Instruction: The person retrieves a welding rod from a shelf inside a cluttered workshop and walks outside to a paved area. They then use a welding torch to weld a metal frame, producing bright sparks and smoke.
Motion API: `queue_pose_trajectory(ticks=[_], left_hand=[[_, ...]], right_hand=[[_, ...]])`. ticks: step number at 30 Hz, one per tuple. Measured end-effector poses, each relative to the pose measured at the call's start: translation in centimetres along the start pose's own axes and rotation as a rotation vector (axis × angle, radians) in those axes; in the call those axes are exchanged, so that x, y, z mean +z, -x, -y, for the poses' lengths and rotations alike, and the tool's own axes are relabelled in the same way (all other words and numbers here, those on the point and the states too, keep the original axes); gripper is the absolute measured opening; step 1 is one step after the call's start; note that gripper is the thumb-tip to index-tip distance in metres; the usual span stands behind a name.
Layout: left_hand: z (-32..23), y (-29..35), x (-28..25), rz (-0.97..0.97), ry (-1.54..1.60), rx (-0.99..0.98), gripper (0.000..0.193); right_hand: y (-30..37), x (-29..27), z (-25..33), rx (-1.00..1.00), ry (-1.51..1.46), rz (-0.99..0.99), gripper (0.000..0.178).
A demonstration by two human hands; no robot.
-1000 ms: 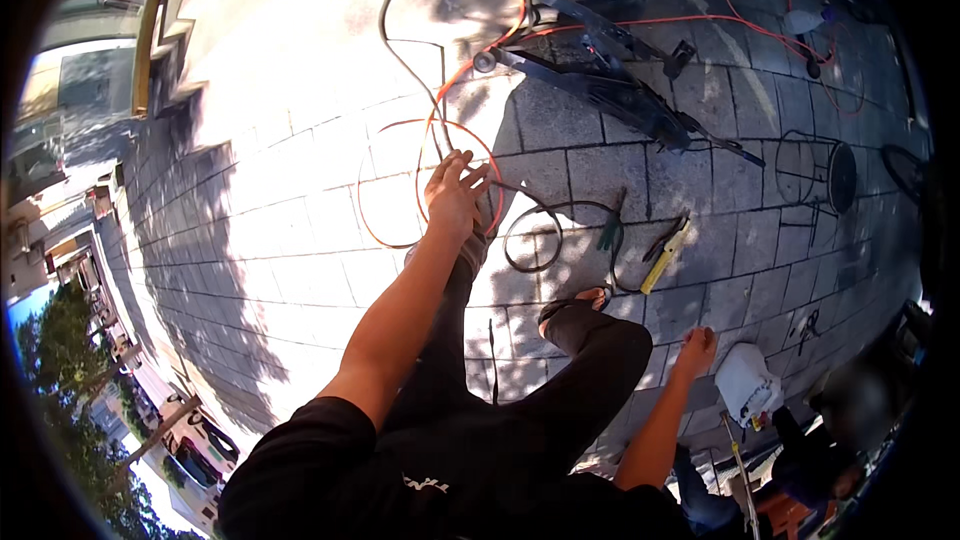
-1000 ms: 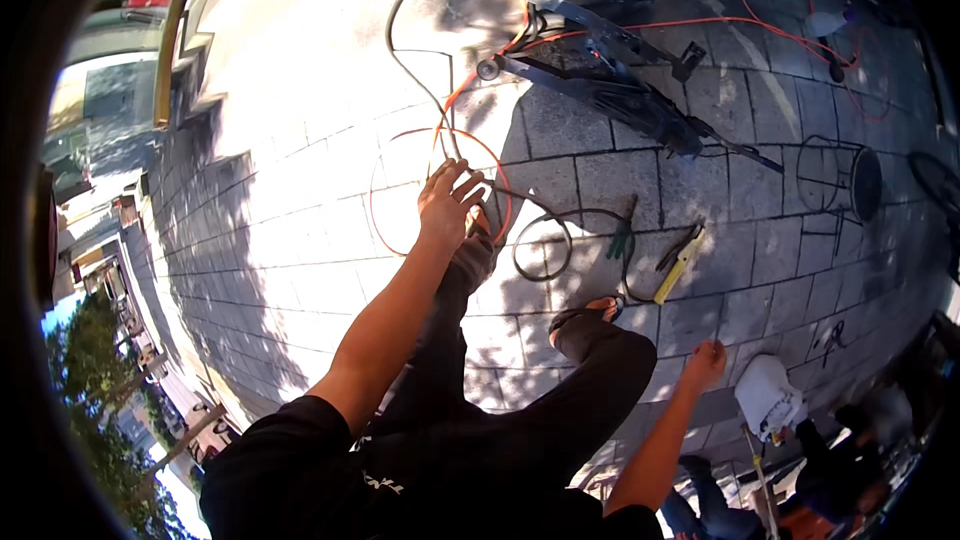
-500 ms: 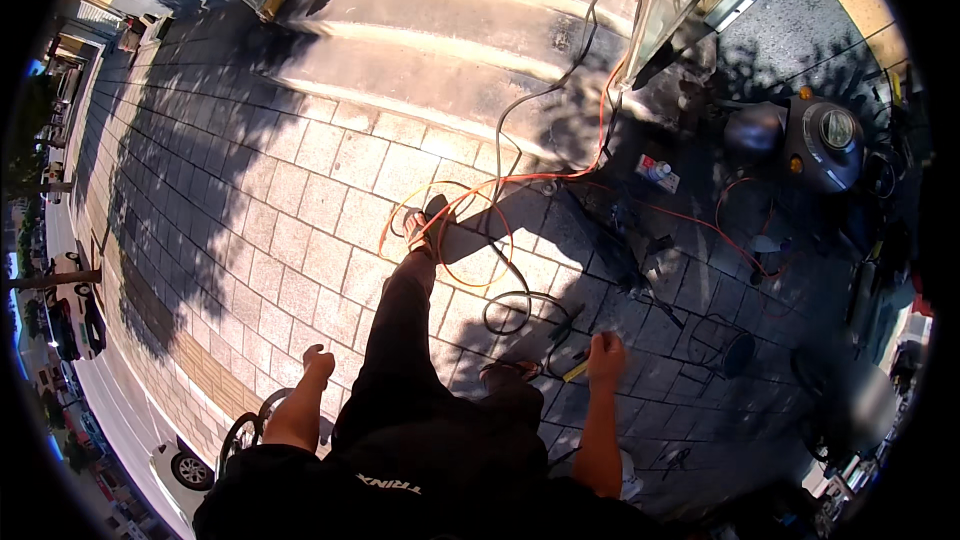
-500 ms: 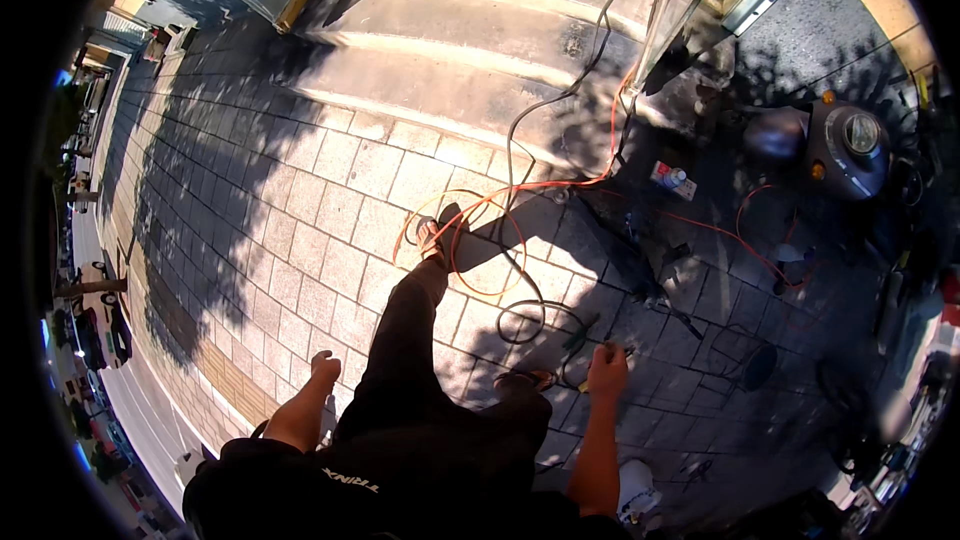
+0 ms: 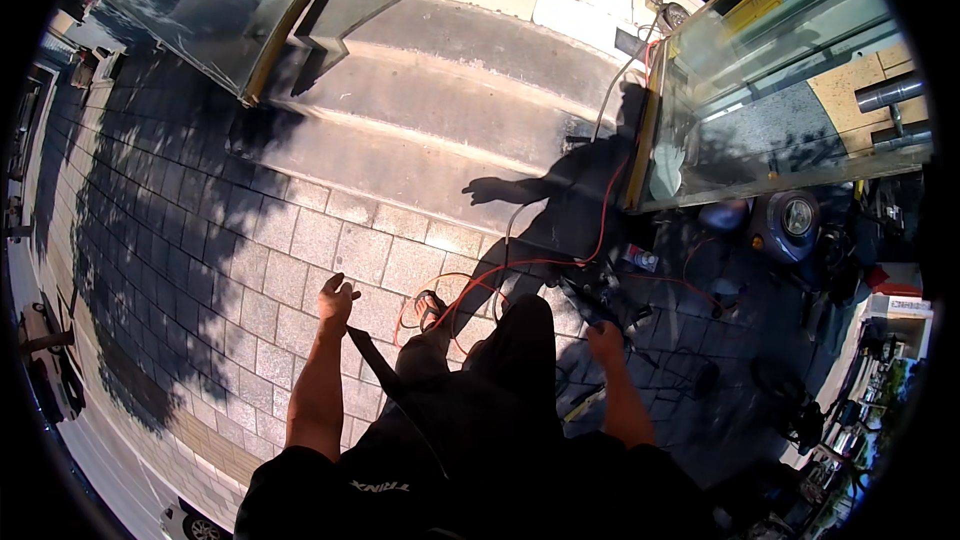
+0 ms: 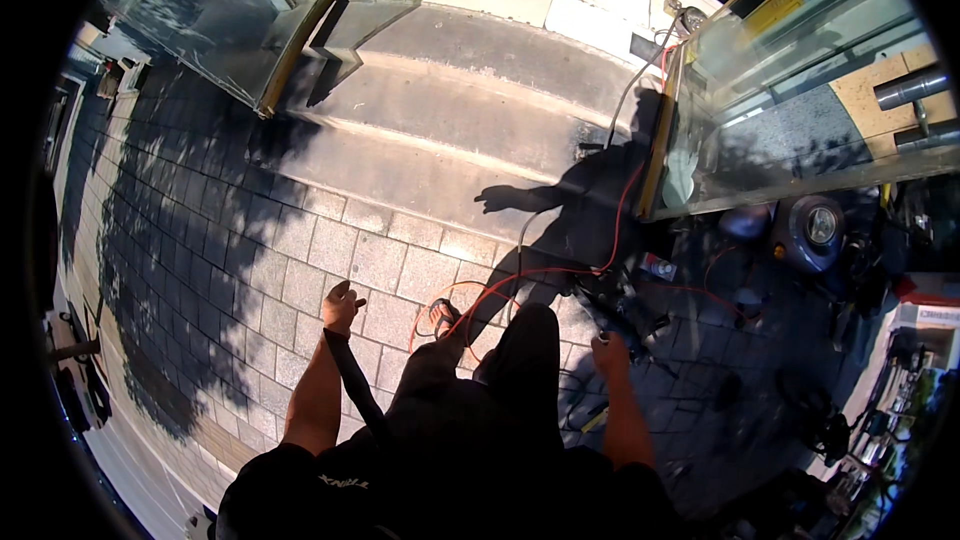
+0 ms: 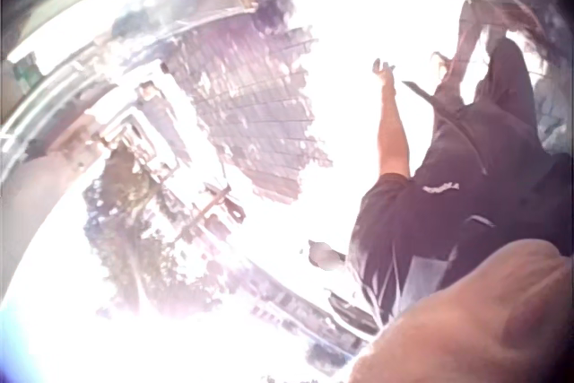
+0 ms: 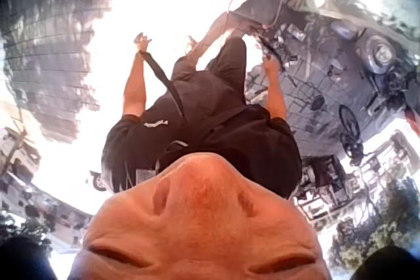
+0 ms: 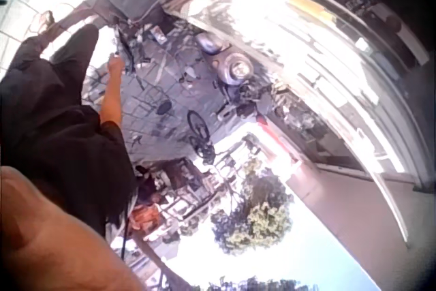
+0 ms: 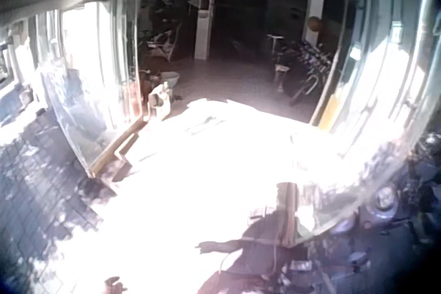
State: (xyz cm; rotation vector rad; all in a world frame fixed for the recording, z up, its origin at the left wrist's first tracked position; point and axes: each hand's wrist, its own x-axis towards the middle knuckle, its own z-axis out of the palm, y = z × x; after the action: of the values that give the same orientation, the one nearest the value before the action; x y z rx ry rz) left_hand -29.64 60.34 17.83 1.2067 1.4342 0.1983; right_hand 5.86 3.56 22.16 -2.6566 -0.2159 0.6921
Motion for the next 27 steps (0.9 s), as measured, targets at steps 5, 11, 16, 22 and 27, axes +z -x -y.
queue_pose_trajectory(ticks=[5, 11, 16, 22, 27], left_hand=[[-14.2, -7.8, 1.9, 0.077, -0.294, 0.129, 0.057], [-24.0, -6.3, -0.2, 0.089, -0.616, -0.05, 0.058], [-22.0, -1.9, -3.5, 0.121, -0.639, -0.439, 0.048], [-33.0, -6.5, 3.0, 0.186, -0.447, -0.365, 0.03], [-43.2, -16.2, 6.3, 0.219, -0.34, -0.314, 0.015]], right_hand=[[-8.2, -1.9, 9.6, 0.056, -0.003, 0.043, 0.045], [-19.8, -1.2, 18.8, 0.089, 0.016, 0.209, 0.041], [-24.6, -8.4, 32.2, 0.006, -0.076, 0.244, 0.048], [-32.9, -13.2, 40.1, 0.014, 0.099, 0.362, 0.048], [-39.4, -18.6, 47.7, 0.12, 0.232, 0.365, 0.045]])
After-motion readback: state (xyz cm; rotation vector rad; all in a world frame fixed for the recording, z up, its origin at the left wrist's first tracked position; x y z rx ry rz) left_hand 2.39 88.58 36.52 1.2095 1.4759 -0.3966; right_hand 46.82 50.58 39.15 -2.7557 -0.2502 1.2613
